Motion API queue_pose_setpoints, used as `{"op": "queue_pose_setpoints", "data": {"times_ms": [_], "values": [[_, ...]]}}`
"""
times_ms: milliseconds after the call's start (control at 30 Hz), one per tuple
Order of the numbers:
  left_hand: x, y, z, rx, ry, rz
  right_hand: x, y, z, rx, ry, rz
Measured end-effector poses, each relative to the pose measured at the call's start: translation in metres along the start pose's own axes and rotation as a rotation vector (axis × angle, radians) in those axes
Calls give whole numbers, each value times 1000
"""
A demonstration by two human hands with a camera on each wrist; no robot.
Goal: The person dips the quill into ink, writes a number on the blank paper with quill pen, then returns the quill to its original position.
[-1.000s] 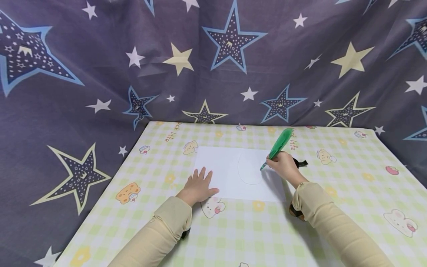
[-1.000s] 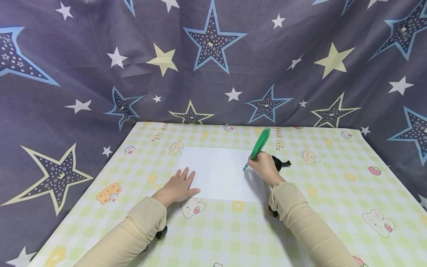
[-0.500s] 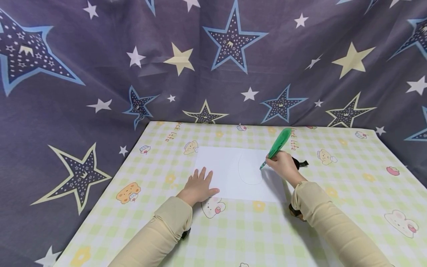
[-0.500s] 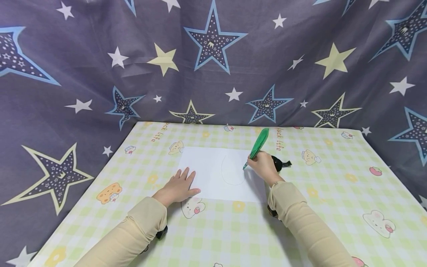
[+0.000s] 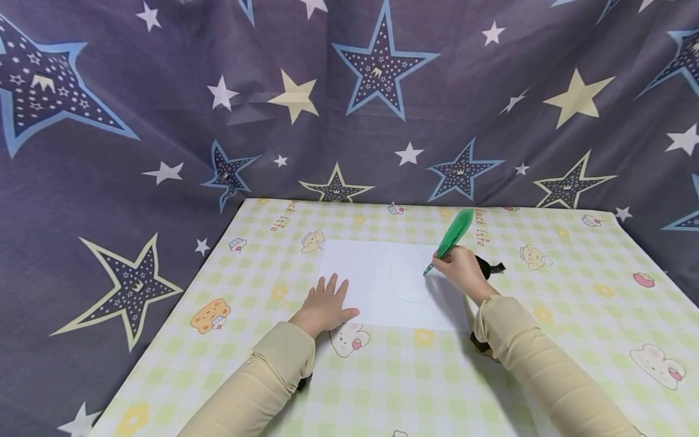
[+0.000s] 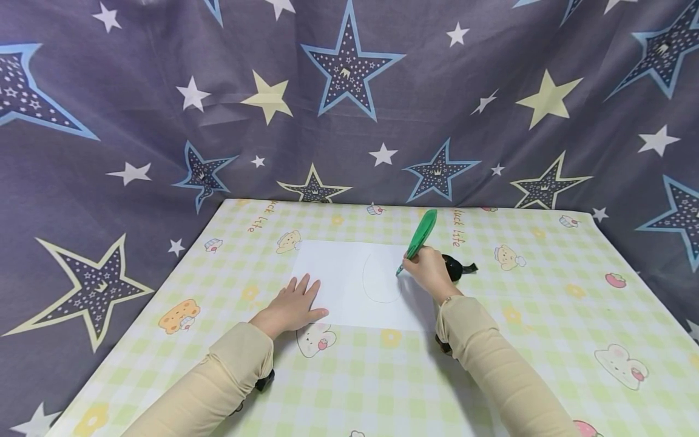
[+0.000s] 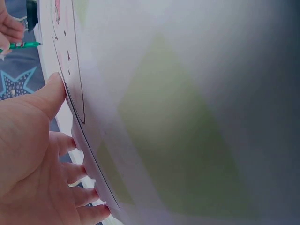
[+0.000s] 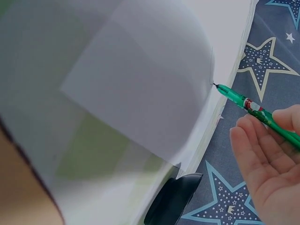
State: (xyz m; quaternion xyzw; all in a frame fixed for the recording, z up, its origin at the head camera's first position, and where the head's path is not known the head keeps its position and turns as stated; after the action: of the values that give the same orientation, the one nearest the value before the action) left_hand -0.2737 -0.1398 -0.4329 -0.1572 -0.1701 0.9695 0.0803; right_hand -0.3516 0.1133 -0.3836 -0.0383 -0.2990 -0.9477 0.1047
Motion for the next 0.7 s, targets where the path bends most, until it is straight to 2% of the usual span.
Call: {"op": "queue_pose_setpoints", "data": {"times_ms": [700], "values": [[0,0,0,-3,-9,-8,4,6,-4,9,-23,4]]}}
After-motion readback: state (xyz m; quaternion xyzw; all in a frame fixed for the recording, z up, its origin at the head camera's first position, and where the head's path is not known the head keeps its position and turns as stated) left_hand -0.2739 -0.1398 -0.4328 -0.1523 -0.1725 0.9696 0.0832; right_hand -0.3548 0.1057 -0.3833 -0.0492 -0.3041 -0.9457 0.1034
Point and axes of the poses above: each hand's wrist, its own x-axis towards the middle knuckle, its own z-axis out of the back of the hand, y = z × x, the point moved 7 cm from there along x, towards the middle knuckle, and after that the axes turned 7 degrees about -x, right-handed, at the moved point
